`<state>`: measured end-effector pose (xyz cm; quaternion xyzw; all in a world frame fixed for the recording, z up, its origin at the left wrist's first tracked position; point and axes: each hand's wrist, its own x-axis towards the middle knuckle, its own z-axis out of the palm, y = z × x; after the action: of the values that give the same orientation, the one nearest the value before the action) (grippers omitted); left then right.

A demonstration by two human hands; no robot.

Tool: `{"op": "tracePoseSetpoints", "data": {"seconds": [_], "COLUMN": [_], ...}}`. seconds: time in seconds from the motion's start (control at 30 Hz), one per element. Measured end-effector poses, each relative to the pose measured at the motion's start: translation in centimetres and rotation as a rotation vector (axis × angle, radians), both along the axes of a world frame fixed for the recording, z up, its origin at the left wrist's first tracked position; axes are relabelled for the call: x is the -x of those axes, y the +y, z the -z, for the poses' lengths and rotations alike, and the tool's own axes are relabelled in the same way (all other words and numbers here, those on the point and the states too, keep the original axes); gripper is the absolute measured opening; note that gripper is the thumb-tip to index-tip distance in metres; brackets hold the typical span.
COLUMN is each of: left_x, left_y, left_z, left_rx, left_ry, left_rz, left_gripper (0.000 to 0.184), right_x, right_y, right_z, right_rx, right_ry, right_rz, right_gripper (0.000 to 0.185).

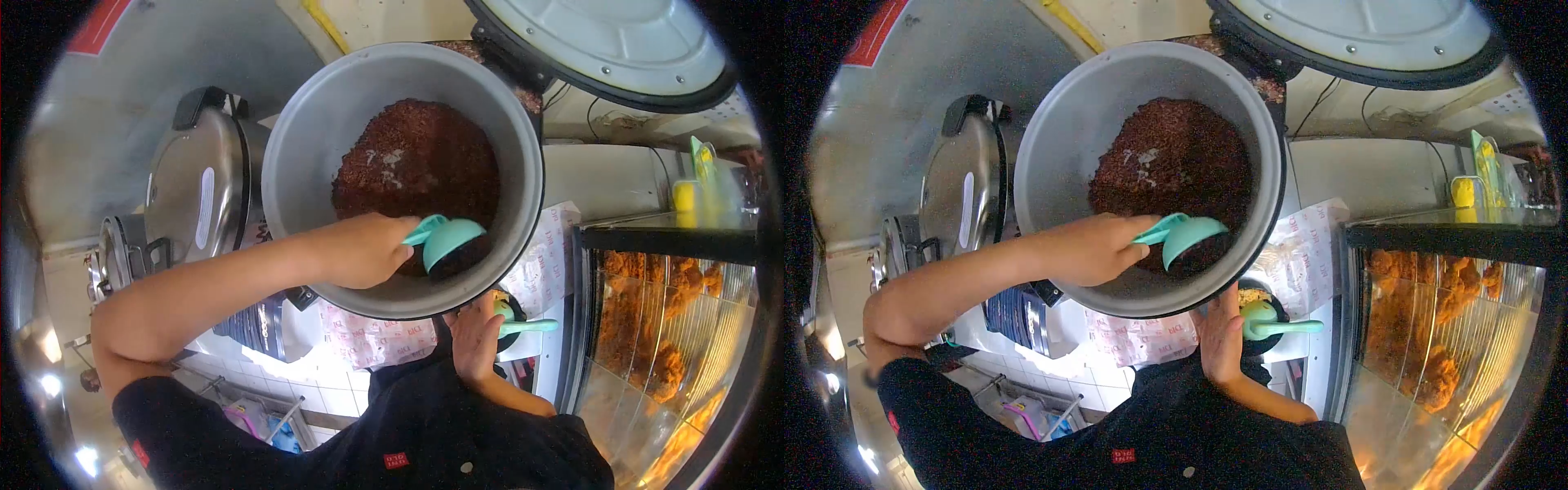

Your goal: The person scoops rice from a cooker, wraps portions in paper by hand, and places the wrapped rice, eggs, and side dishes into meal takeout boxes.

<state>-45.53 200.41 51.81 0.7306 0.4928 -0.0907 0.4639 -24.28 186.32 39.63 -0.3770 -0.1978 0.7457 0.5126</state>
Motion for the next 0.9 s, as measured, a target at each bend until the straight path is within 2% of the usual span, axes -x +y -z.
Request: {"op": "tracePoseSetpoints", "data": {"seconds": [0.1, 0.27, 0.37, 0.43, 0.5, 0.6, 0.67, 0.7, 0.8, 0.83, 0.9], "left_x": [-0.8, -4.3, -5.9, -5.8, -4.5, -0.5, 1.8, 2.7, 4.8, 5.2, 4.8], "left_y": [-0.1, 1.1, 1.0, 0.6, 0.2, 0.2, -0.9, -1.7, -5.2, -6.4, -9.2], "left_z": [0.6, 3.4, 2.9, 1.5, -0.3, -1.5, -2.9, -4.2, -5.5, -5.7, -6.5], "left_rx": [-0.044, 0.236, 0.204, 0.226, 0.357, 0.498, 0.529, 0.537, 0.533, 0.541, 0.464], "left_ry": [-0.060, -0.034, 0.067, 0.081, 0.015, -0.280, -0.408, -0.499, -0.789, -0.894, -1.030], "left_rz": [-0.045, -0.106, 0.039, 0.009, -0.212, -0.262, -0.418, -0.496, -0.686, -0.715, -0.815], "left_gripper": [0.053, 0.055, 0.053, 0.051, 0.050, 0.050, 0.039, 0.036, 0.029, 0.030, 0.030], "right_x": [-0.1, -0.3, -0.1, -0.1, -0.4, -1.5, -3.1, -3.5, -4.3, -3.7, -3.7], "right_y": [0.2, 0.0, 0.3, 0.3, 0.3, 0.3, 0.0, 0.2, -1.6, -2.1, -3.4], "right_z": [-0.6, -0.2, -0.6, -1.1, -1.1, -0.5, 1.3, 0.2, -0.1, -2.1, -3.1], "right_rx": [-0.021, -0.060, -0.049, -0.044, -0.088, -0.133, -0.109, -0.072, -0.140, -0.144, -0.224], "right_ry": [-0.013, -0.018, -0.029, -0.032, -0.026, -0.024, -0.087, -0.079, -0.261, -0.215, -0.115], "right_rz": [-0.022, -0.042, -0.045, -0.051, -0.089, -0.107, -0.110, -0.100, 0.083, 0.157, -0.112], "right_gripper": [0.099, 0.097, 0.095, 0.094, 0.093, 0.084, 0.084, 0.083, 0.059, 0.044, 0.041]}}
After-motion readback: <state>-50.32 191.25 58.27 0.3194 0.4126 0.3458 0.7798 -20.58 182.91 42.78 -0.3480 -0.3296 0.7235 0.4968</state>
